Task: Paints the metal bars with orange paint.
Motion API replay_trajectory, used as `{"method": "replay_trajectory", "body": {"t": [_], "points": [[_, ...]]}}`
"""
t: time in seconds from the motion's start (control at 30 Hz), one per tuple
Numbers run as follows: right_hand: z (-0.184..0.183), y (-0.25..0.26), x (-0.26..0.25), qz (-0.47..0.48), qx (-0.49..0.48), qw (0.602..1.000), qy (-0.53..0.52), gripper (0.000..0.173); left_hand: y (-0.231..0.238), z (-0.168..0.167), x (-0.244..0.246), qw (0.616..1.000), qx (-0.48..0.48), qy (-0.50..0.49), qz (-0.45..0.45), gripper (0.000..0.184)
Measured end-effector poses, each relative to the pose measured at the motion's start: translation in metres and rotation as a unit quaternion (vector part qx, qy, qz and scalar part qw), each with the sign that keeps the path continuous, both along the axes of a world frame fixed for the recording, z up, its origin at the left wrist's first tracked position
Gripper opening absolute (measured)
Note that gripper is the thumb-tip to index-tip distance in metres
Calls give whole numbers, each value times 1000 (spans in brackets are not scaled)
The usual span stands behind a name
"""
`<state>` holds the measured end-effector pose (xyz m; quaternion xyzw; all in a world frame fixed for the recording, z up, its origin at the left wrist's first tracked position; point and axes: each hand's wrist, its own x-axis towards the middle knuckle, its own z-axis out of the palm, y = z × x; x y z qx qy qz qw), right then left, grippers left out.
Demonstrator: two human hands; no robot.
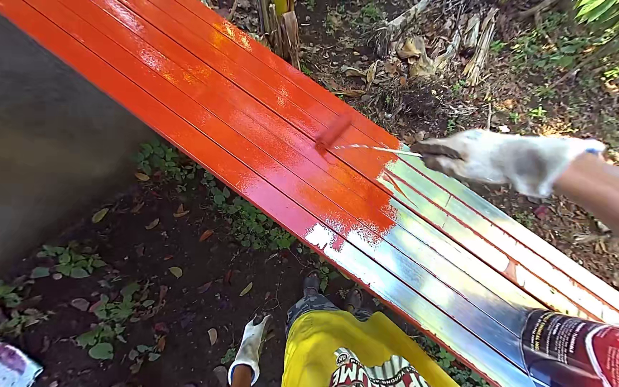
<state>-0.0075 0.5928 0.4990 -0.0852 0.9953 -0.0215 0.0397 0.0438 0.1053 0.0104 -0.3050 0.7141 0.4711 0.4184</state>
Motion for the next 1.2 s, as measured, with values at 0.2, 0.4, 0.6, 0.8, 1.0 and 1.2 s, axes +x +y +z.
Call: {"method": "replay_trajectory", "body": {"t": [0.2,0.4,0.6,0.8,1.0,1.2], "points": [[-31,16,-126,-128,-53,975,-177,32,19,54,-26,996,56,68,10,34],[-20,29,-102,-111,-64,977,-171,28,25,133,-49,964,224,98,-100,39],[33,76,35,-197,-44,951,-235,31,87,286,-63,798,462,124,-368,55],[23,115,77,-213,-38,964,-155,38,249,329,-2,660,500,189,-528,58],[-7,132,93,-229,-89,951,-190,33,367,310,89,583,352,319,-659,100],[35,136,178,-237,-10,950,-202,42,405,314,149,482,339,349,-729,104]]}}
